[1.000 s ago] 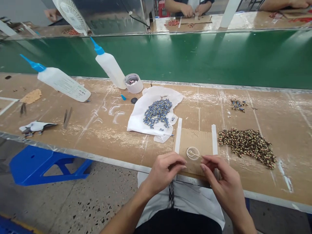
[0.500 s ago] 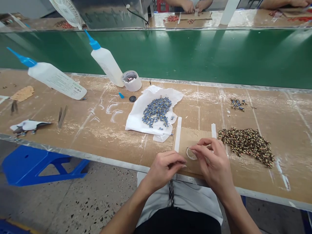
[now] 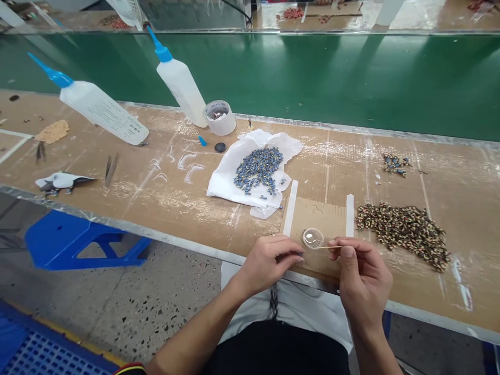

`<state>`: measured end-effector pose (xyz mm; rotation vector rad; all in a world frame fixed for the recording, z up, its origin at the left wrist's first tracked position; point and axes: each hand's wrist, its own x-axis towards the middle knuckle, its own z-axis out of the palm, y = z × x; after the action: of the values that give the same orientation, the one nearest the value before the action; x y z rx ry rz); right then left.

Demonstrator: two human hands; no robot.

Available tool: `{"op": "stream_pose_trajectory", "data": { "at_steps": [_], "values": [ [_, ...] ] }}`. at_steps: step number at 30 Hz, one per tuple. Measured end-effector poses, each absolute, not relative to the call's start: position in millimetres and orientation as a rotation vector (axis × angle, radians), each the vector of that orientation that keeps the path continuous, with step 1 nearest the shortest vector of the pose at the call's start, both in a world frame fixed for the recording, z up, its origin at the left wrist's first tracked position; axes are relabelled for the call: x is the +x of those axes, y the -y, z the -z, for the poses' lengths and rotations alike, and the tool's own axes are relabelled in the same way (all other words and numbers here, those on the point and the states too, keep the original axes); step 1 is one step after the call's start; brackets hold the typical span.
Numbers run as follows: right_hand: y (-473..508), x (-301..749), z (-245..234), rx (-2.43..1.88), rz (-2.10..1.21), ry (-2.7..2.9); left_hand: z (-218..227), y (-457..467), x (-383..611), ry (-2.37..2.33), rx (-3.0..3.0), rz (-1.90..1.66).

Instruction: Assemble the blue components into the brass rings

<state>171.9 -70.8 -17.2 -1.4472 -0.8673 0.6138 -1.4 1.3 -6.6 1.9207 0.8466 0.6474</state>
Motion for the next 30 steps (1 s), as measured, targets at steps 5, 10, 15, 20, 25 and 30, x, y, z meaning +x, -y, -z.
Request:
{"op": "stream_pose_trajectory", "data": {
  "at_steps": [5,10,15,20,25,30],
  "values": [
    [78.7,172.8,24.5,-1.467,-0.647,0.934,7.1,-1.0,0.3,-0.849,1.941,-0.668],
    [80.9,173.3,28.6,-1.476,-0.658,0.998,12.7,0.9,2.1,-0.836,1.976,-0.676],
    [81.3,171.8,30.6,-1.457,-0.673,1.016,12.6,0.7,4.1,-0.828,2.006,-0.687],
    [82.3,171.2,30.9,-1.461,-0.649,1.038,12.3,0.1,4.7,-0.794,2.025,-0.711],
    [82.0,171.0,28.5,-1.477,-0.604,1.106,13.8,0.2,3.7,-0.787,2.034,-0.698],
    [81.7,171.2,27.2,-1.481,-0.582,1.143,16.5,0.6,3.0,-0.783,2.048,-0.702]
  ]
}}
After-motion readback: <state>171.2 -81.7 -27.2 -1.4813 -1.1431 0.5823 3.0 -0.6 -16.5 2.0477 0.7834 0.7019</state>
